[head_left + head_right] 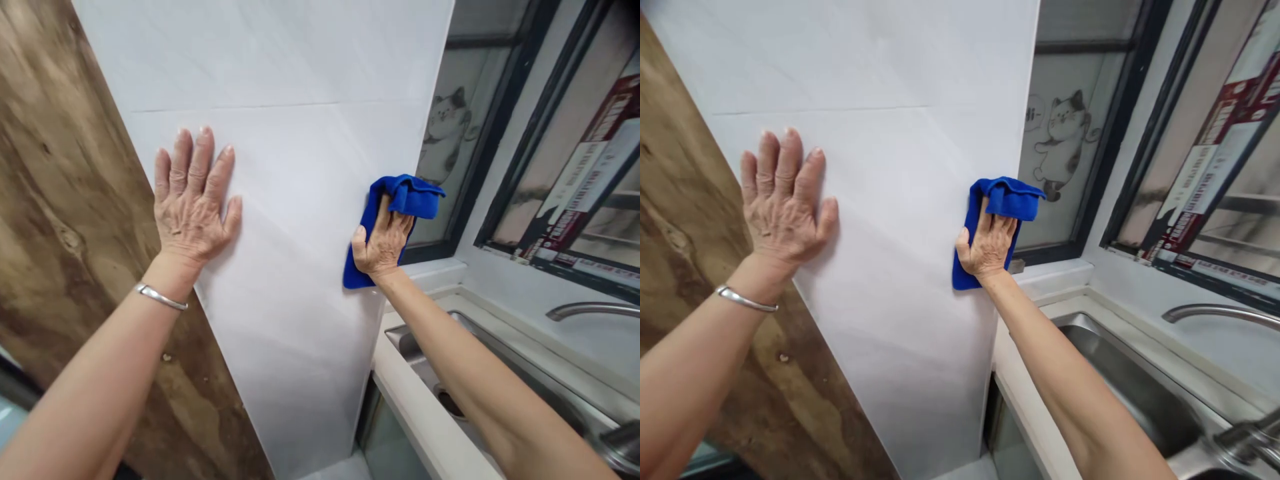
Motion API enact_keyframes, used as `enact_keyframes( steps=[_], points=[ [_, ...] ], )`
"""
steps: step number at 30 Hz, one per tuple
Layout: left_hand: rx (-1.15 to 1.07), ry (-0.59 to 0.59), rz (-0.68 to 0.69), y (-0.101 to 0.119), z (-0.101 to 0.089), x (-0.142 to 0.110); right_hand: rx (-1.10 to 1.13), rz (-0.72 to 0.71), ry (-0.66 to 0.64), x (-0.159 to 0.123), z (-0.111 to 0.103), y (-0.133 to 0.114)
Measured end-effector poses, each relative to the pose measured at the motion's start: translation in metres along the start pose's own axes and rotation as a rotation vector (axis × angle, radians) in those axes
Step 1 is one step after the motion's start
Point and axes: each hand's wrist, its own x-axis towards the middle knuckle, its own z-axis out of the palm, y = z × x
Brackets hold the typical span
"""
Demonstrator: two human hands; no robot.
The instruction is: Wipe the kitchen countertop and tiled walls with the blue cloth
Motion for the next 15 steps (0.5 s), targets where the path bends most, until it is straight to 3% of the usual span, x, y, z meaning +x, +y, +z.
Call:
enact_keyframes(
  steps=[5,15],
  points=[
    [0.005,0.019,0.087,0.003,0.006,-0.007,-0.054,-0.026,0.059,-0.003,0.002,0.004],
    [-0.144,0.106,0.074,0.018,0.003,-0.015,-0.069,0.007,0.062,-0.01,0.007,0.005]
  ],
)
